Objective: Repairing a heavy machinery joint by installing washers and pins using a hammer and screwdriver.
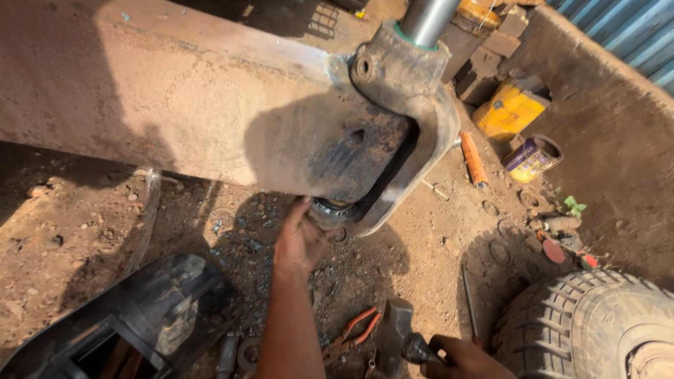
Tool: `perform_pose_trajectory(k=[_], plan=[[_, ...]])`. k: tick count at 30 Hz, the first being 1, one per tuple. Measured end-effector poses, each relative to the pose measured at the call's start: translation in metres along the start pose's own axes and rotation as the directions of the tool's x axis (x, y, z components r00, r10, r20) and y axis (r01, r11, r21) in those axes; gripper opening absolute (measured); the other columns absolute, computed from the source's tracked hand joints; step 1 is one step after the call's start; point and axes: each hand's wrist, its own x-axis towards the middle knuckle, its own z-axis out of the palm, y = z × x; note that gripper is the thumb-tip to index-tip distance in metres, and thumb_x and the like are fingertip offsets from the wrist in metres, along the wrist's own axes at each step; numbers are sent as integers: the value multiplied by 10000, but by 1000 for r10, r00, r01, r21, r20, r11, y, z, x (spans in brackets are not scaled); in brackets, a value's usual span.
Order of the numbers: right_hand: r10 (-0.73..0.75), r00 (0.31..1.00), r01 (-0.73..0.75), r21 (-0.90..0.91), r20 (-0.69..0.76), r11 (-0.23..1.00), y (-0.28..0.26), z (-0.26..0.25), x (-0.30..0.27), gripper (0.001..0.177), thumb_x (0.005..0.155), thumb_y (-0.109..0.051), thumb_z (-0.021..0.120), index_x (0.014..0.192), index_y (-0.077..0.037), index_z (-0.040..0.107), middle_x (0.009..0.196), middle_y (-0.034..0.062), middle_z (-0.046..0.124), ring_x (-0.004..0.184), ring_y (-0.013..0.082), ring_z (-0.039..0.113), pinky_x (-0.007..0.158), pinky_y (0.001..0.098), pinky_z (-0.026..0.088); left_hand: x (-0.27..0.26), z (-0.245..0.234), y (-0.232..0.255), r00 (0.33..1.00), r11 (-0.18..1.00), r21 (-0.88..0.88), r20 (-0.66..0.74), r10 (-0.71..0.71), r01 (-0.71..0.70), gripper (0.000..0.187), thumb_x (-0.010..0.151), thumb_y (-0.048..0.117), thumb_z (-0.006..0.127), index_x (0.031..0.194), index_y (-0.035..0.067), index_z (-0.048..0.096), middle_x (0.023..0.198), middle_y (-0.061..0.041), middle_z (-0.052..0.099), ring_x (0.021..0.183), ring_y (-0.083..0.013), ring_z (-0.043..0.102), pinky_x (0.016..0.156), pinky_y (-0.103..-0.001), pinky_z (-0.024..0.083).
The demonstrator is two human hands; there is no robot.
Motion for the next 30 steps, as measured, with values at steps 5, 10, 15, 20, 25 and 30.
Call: perform_pose_trajectory(k=[5, 10, 15, 20, 25, 30], plan=[[111, 993, -117, 193, 42, 974, -97, 3, -52, 371, 937, -376, 673, 1160, -81, 645, 748, 81, 634, 634, 186, 601, 585, 368, 459, -13, 5, 24, 999, 973, 229, -44, 13, -2, 637, 779, 384, 772, 1300, 70, 582, 1150, -122, 718, 1065, -277, 673, 912, -469, 572], [91, 992, -116, 369, 84, 922, -90, 53, -30, 351, 956, -346, 663, 1175, -75, 614, 693, 39, 588, 550, 144, 532, 485, 308, 411, -57, -60, -19, 949, 634, 763, -279, 146, 127, 434, 951, 414, 685, 1124, 16, 682, 936, -102, 757, 862, -260, 742, 750, -402, 531], [107, 993, -115, 658, 53, 744, -34, 99, -1, 391, 928, -314, 734, 1159, -6, 663, 650, 55, 558, 556, 158, 522, 512, 325, 393, -157, -101, -125, 805, -516, 809, -92, -586, -283, 170, 884, 87, 616, 1019, 41, 708, 1092, -191, 719, 1042, -351, 704, 936, -498, 544], [179, 984, -153, 570, 10, 807, 33, 96, 13, 393, 932, -337, 740, 1178, -36, 680, 669, 72, 669, 603, 161, 615, 569, 321, 448, -175, -183, -181, 735, -488, 700, 79, -673, -522, 235, 947, 162, 659, 1103, -13, 673, 1046, -237, 711, 1053, -408, 675, 1010, -612, 448], [196, 979, -117, 641, -54, 759, 36, 81, -18, 440, 913, -327, 756, 1202, -10, 662, 664, 86, 666, 591, 173, 604, 561, 338, 447, -173, -121, -125, 661, -362, 862, -42, -749, -355, 338, 896, 256, 742, 1133, 24, 681, 1086, -199, 690, 1074, -370, 686, 1024, -535, 499], [123, 967, 72, 699, -224, 711, -46, 13, -96, 450, 883, -287, 776, 1220, -34, 617, 659, 90, 570, 541, 197, 518, 501, 363, 390, -138, -23, -24, 913, 931, 327, -407, -15, 161, 227, 880, 167, 627, 1081, 100, 547, 933, -120, 697, 838, -236, 747, 756, -471, 649]])
